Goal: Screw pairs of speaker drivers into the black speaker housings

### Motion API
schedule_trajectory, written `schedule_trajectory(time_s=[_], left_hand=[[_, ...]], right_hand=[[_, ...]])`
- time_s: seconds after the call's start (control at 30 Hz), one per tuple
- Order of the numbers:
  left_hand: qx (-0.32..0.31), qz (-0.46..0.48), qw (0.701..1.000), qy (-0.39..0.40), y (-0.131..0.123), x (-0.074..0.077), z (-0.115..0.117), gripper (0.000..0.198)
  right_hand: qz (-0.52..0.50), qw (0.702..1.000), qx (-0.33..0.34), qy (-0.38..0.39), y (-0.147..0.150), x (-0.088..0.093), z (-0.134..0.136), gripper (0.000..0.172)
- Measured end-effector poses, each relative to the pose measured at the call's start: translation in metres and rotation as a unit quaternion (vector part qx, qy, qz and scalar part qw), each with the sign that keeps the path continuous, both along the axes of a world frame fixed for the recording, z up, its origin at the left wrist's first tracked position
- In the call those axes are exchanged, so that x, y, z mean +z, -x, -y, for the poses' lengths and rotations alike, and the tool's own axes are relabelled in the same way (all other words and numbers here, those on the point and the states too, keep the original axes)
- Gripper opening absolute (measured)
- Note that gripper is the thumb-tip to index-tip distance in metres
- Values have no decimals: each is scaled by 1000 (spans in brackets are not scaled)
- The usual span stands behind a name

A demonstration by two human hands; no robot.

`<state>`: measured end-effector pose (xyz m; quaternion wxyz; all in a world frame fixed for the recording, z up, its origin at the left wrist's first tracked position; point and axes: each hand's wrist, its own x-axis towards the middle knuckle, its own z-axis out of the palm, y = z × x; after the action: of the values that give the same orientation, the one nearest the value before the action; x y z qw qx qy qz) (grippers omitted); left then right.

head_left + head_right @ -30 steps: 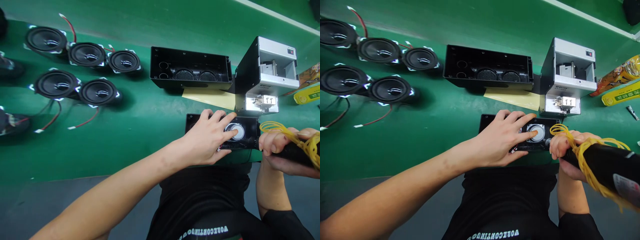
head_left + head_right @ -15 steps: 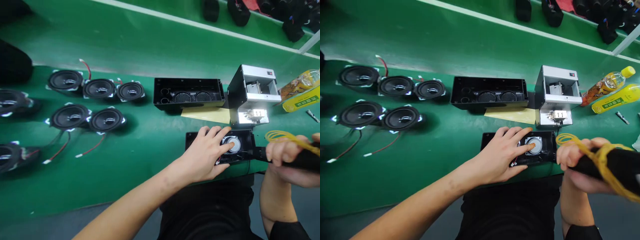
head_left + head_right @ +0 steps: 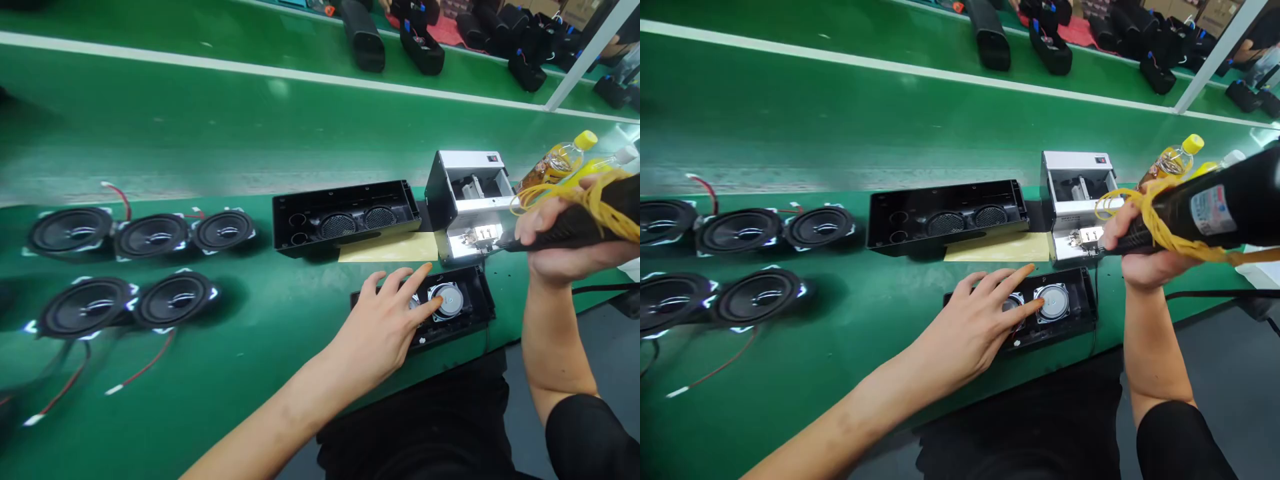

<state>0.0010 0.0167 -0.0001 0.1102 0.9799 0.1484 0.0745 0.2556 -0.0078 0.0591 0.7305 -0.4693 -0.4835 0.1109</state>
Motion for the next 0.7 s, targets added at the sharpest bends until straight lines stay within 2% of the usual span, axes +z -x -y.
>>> schedule_trajectory(time_s=[0.1, 0.27, 0.4, 0.47, 0.6, 0.7], left_hand=[[-11, -14, 1000, -10, 3, 1, -2, 51], [-11, -32, 999, 13, 4, -1, -4, 46], [-11, -47, 998, 43, 5, -4, -3, 73], [-9, -53, 998, 41, 5, -4, -2, 81], [0, -61, 998, 35, 4, -2, 1, 67], [4, -60, 998, 34, 4, -2, 1, 66]], right_hand=[[20, 996, -24, -78, -3, -10, 3, 67], [13, 997, -9, -82, -5, -11, 2, 68], [8, 998, -9, -57, -5, -12, 5, 71], [7, 999, 1, -48, -4, -13, 5, 69], [-14, 996, 15, -88, -1, -5, 0, 67], [-21, 996, 9, -85, -2, -1, -7, 69]])
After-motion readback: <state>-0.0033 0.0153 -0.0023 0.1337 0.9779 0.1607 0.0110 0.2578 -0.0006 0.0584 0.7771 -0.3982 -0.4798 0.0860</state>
